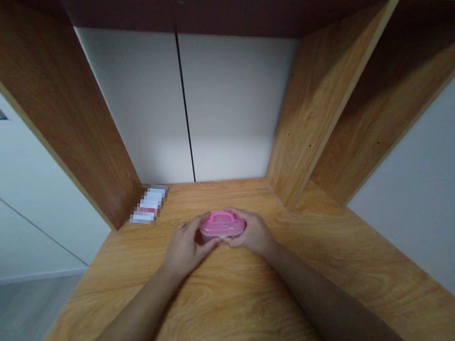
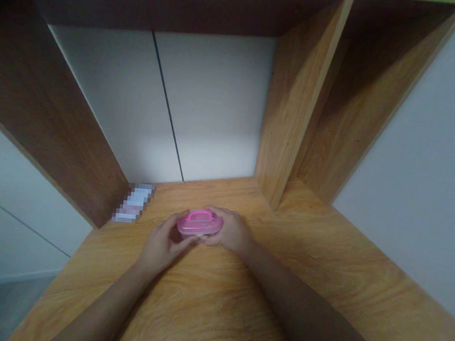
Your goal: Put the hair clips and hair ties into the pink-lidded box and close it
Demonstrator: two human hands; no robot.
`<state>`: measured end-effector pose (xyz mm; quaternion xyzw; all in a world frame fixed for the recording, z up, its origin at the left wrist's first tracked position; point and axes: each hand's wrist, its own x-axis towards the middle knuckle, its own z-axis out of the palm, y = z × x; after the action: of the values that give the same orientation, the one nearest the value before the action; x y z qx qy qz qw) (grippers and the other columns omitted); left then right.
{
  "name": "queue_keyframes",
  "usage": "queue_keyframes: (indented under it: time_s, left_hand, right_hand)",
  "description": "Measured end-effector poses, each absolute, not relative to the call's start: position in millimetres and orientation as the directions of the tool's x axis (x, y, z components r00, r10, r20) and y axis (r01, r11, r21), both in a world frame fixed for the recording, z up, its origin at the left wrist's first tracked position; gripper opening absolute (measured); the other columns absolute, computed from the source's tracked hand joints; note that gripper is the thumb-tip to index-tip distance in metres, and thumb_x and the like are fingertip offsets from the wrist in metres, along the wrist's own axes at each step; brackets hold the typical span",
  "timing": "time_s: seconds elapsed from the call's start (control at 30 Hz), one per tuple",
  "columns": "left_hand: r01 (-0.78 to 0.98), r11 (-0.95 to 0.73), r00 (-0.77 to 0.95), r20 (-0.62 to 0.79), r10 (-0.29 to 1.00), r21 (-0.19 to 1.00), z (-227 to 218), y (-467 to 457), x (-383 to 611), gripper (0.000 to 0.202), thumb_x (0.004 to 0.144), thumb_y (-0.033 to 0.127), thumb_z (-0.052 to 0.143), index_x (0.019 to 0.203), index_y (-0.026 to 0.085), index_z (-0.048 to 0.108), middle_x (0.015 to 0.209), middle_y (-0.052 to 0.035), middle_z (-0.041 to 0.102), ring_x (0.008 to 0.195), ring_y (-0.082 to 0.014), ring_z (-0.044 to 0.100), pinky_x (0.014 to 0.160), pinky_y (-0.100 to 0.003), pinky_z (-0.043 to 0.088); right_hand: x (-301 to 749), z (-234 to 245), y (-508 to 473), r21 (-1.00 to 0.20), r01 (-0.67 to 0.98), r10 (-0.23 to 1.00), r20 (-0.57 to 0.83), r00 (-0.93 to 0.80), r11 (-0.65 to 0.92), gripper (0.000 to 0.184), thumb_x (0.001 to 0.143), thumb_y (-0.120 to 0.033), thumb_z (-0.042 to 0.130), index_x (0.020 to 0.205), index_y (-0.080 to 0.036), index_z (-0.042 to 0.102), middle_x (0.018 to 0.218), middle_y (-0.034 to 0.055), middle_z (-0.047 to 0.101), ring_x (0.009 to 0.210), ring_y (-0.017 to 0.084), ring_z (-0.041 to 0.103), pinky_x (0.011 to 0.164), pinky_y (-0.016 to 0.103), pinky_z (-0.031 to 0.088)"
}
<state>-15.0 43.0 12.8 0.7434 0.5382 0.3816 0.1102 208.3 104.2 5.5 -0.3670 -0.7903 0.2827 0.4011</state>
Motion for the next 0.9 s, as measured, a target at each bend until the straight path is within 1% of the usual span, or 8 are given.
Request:
queue_keyframes:
  time_s: [0.07,0.2,0.33,0.43,0.57,0.67,0.77,0.9]
  left_hand:
    - [0.731,-0.398,0.130,0.460,0.878,0.553,12,44,-15,0.060,0.081,0.046,0.075,0.134,0.025,0.054,0.120,-0.0098,0.072,0.106,-0.0279,0.068,0.093,-0.043,0.055]
    - [0.743,-0.418,0.140,0.488,0.861,0.523,10,45,-15,0.062,0.081,0.047,0.075,0.134,0.026,0.054,0.122,-0.0092,0.071,0.107,-0.0284,0.068,0.093,-0.043,0.054]
    - [0.737,-0.424,0.156,0.478,0.865,0.526,10,45,-16,0.061,0.082,0.047,0.074,0.135,0.026,0.052,0.127,-0.0090,0.069,0.109,-0.0280,0.067,0.095,-0.043,0.053]
    - [0.740,-0.424,0.169,0.465,0.869,0.522,10,44,-16,0.061,0.083,0.048,0.073,0.136,0.027,0.051,0.130,-0.0083,0.068,0.112,-0.0277,0.066,0.098,-0.043,0.052]
    - [0.743,-0.425,0.179,0.459,0.870,0.517,11,43,-18,0.062,0.085,0.049,0.071,0.138,0.027,0.049,0.130,-0.0079,0.068,0.113,-0.0275,0.066,0.099,-0.042,0.051]
    - [0.744,-0.418,0.174,0.454,0.874,0.520,12,41,-18,0.065,0.085,0.050,0.071,0.140,0.027,0.046,0.131,-0.0080,0.066,0.114,-0.0281,0.065,0.098,-0.043,0.052]
    - [0.748,-0.407,0.161,0.452,0.877,0.523,14,40,-19,0.071,0.084,0.050,0.071,0.144,0.027,0.042,0.134,-0.0093,0.065,0.114,-0.0294,0.065,0.098,-0.044,0.052]
    - [0.755,-0.379,0.140,0.432,0.891,0.535,14,40,-19,0.078,0.083,0.052,0.071,0.148,0.026,0.037,0.134,-0.0119,0.064,0.112,-0.0309,0.066,0.096,-0.046,0.053]
  right_hand:
    - [209,7,104,-0.736,0.357,0.803,0.424,-0.419,0.575,0.071,0.058,-0.037,0.086,0.125,-0.024,0.065,0.110,0.0031,0.074,0.094,0.023,0.070,0.083,0.031,0.056]
    - [211,8,103,-0.725,0.350,0.789,0.435,-0.434,0.593,0.072,0.059,-0.036,0.086,0.126,-0.025,0.064,0.115,0.0033,0.072,0.099,0.023,0.069,0.089,0.032,0.055]
    - [213,8,100,-0.701,0.366,0.778,0.451,-0.437,0.612,0.074,0.061,-0.035,0.086,0.130,-0.026,0.061,0.120,0.0047,0.070,0.106,0.024,0.067,0.095,0.034,0.054]
    - [215,10,97,-0.688,0.365,0.766,0.463,-0.446,0.628,0.076,0.064,-0.038,0.086,0.134,-0.026,0.058,0.126,0.0066,0.068,0.111,0.026,0.066,0.099,0.037,0.052]
    - [217,15,94,-0.668,0.359,0.744,0.470,-0.476,0.652,0.076,0.068,-0.042,0.085,0.136,-0.025,0.056,0.128,0.0089,0.066,0.114,0.026,0.064,0.101,0.039,0.050]
    - [217,16,94,-0.656,0.347,0.726,0.481,-0.492,0.670,0.077,0.070,-0.039,0.084,0.139,-0.025,0.052,0.130,0.0094,0.063,0.117,0.026,0.062,0.102,0.040,0.049]
    - [217,15,93,-0.638,0.340,0.707,0.500,-0.500,0.691,0.084,0.070,-0.033,0.083,0.144,-0.024,0.045,0.134,0.0109,0.059,0.123,0.027,0.058,0.106,0.041,0.047]
    - [218,15,91,-0.632,0.328,0.696,0.512,-0.503,0.702,0.091,0.071,-0.030,0.080,0.150,-0.024,0.036,0.140,0.0127,0.055,0.127,0.028,0.055,0.110,0.044,0.044]
